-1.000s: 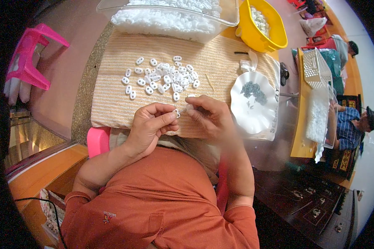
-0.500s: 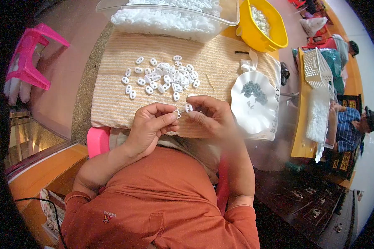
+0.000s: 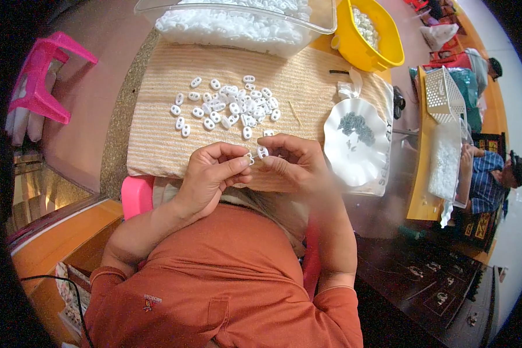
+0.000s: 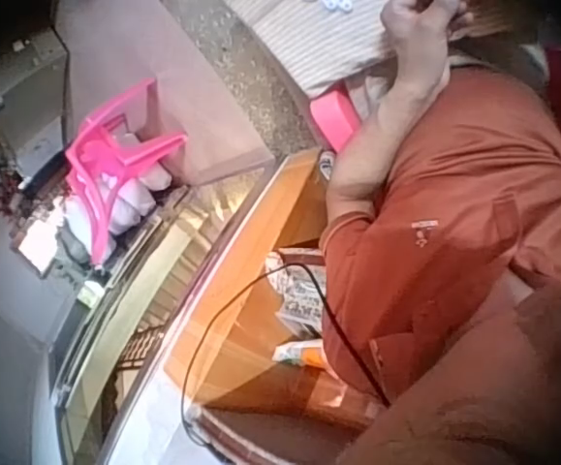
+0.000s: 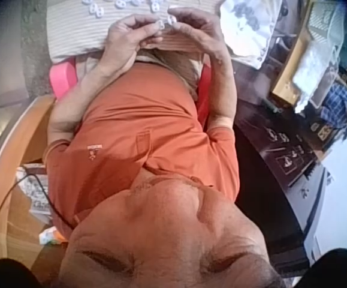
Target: Assembling small white plastic fasteners by inserting metal pins into them.
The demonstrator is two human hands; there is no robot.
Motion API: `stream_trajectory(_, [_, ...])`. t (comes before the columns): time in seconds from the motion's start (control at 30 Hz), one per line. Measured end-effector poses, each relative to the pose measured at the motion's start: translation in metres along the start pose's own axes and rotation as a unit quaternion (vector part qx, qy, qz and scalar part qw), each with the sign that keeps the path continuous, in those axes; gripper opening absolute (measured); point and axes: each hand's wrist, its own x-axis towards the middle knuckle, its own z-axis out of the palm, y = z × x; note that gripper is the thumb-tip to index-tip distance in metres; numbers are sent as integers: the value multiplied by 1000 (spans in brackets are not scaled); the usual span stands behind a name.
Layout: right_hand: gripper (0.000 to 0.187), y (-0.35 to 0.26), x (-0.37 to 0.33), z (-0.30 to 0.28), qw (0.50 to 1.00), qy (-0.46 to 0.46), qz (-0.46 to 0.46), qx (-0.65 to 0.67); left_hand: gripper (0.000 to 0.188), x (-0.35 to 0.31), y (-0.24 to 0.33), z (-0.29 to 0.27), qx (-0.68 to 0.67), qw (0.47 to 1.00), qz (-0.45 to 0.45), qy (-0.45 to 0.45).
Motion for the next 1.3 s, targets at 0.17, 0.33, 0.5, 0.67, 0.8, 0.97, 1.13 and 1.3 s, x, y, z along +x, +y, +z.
stream_trajectory(0.17, [31,1,1,-2,1000,-15,-12,-8,14,0,1,0,5,1000,-11,1])
stream_trajectory(0.33, [31,0,1,-1,1000,-20,-10,4,14,0,0,-1,4,1000,-6,-4])
stream_trajectory(0.5, [30,-3,0,-2,1000,-29,2,12,15,1,1,0,6,1000,-10,-6])
stream_trajectory(0.67, [29,-3,1,-3,999,-36,1,11,15,1,1,-1,10,1000,-9,-2])
stream_trajectory(0.8, [29,-2,0,-3,999,-39,12,18,15,0,1,0,3,1000,-12,-3])
stream_trajectory(0.97, [30,-2,0,-2,997,-55,13,43,14,0,1,0,0,1000,-15,-6])
stream_trajectory(1.13, [31,-3,1,-2,998,-61,17,29,14,1,0,-2,7,1000,-13,-12])
stream_trajectory(1.3, [31,-4,1,-1,996,-68,19,45,14,1,-1,-1,16,1000,-12,-6])
